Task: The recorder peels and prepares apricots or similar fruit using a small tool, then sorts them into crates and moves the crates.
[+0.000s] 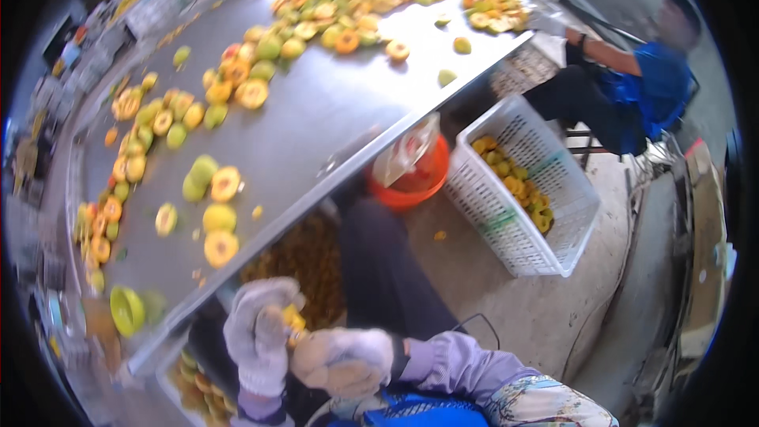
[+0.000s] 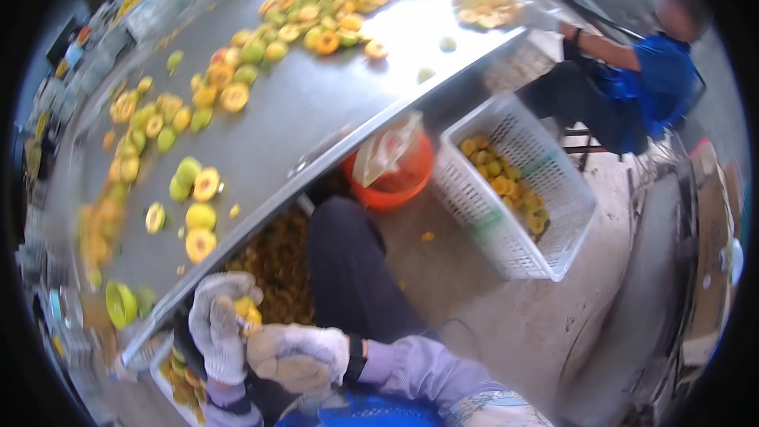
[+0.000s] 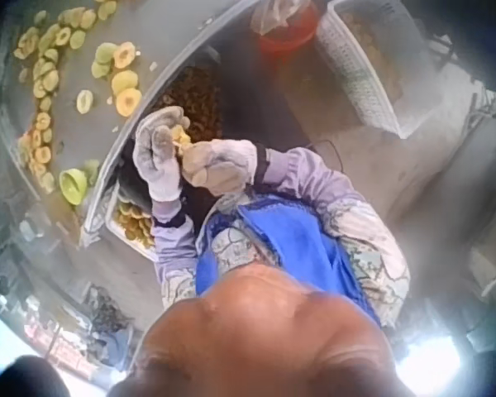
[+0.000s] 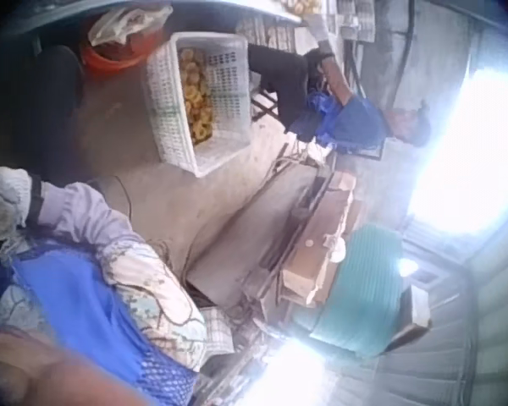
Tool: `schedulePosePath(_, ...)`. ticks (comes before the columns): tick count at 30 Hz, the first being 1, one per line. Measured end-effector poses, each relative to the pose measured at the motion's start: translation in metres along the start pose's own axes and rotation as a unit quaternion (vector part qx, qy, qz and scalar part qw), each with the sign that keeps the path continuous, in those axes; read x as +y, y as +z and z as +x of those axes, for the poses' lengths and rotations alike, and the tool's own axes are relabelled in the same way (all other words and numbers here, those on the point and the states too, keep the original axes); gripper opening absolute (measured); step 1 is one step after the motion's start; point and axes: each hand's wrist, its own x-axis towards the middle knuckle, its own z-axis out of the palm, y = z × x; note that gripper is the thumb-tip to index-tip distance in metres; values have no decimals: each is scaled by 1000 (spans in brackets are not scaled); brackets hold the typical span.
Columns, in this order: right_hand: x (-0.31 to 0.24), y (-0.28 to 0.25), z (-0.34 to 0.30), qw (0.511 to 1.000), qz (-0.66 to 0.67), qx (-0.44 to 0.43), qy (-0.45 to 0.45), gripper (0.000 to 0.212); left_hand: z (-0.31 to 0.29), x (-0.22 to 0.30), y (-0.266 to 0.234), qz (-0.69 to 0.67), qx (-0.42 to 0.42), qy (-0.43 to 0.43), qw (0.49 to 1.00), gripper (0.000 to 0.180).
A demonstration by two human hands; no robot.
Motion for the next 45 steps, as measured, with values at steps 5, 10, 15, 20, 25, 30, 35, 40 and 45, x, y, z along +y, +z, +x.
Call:
schedulePosePath(5, -9, 20, -6, 989, -57, 130, -48, 23, 10, -12, 9, -117, -22, -21, 993, 42)
schedulePosePath(10, -6, 3, -12, 985, -42, 154, -66, 29, 17, 1, -6, 11, -73, -77, 994, 22)
schedulePosePath(15, 5, -22, -18, 989, -8, 121, -83, 32, -1, -25, 0, -121, -28, 24, 992, 25)
schedulePosePath(20, 1, -9, -24, 971, -72, 205, -97, 34, 2, -9, 0, -254, -49, -248, 934, 49)
schedulePosePath(25, -2, 7, -13, 976, -76, 189, -79, 30, -7, -20, 0, -116, -6, -42, 992, 60)
schedulePosePath(30, -1, 19, -10, 954, -170, 240, -59, 26, -15, -8, 16, -299, 41, -181, 936, 65)
schedulePosePath(35, -4, 25, -8, 934, -197, 297, -40, 25, -11, -3, 18, -378, 92, -271, 881, 58)
schedulePosePath(40, 3, 23, -2, 932, -194, 303, -48, 25, -14, -24, 13, -582, 63, -272, 764, 54)
schedulePosePath(45, -4, 1, -12, 970, -171, 162, -65, 25, -20, -24, 3, -413, 78, -301, 856, 56)
